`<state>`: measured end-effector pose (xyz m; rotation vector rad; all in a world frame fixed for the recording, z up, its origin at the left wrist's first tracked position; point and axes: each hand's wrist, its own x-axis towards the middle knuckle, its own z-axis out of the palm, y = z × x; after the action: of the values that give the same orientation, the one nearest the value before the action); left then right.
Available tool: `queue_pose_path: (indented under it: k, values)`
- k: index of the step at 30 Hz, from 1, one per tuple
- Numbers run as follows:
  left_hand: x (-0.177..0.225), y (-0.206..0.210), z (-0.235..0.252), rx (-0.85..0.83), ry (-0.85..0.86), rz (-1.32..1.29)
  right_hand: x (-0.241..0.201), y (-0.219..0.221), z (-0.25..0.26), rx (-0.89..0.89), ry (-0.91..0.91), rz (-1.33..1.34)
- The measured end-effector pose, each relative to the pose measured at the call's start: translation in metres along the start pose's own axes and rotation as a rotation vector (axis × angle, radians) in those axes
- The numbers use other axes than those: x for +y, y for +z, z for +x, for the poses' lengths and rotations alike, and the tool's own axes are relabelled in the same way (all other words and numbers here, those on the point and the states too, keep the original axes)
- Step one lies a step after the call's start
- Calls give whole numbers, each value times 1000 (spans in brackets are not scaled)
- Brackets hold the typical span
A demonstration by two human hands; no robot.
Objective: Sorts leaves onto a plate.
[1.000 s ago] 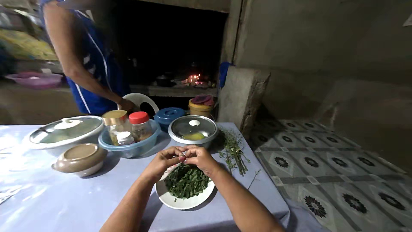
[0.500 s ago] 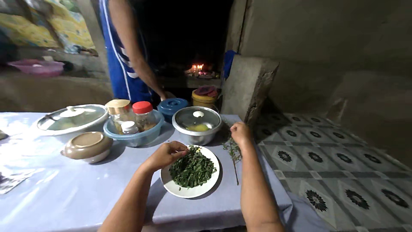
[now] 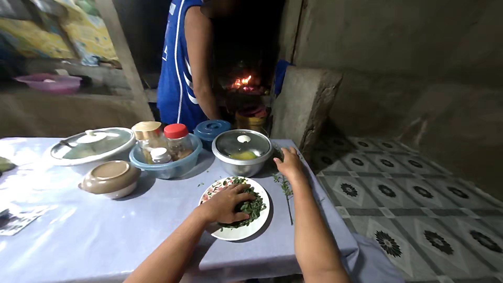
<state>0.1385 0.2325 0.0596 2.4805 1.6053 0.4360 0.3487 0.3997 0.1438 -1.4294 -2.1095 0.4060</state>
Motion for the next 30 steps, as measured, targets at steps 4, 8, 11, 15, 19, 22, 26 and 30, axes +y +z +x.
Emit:
queue_pose_path:
  k: [4,8,11,15,19,22,26,30]
  values:
    - [-3,3,4,-17,-42,-47,-1,4,-1,-18,-69,39]
    - [-3,1,5,32,-80,-81,-2,8,-3,-11,-116,74]
    - [-8,1,6,75,-85,-97,-7,7,-7,2,-150,94]
    - [-16,-4,1,158,-116,-207,-13,8,-12,23,-223,114]
    - [-27,-13,-6,244,-148,-395,-18,9,-17,51,-281,124]
    - [-31,-19,-11,284,-161,-551,-21,10,-20,60,-307,135]
    - [-21,-23,-13,305,-126,-721,-24,10,-24,39,-326,136]
    - [-17,-22,-13,253,-3,-914,-24,12,-26,43,-360,134]
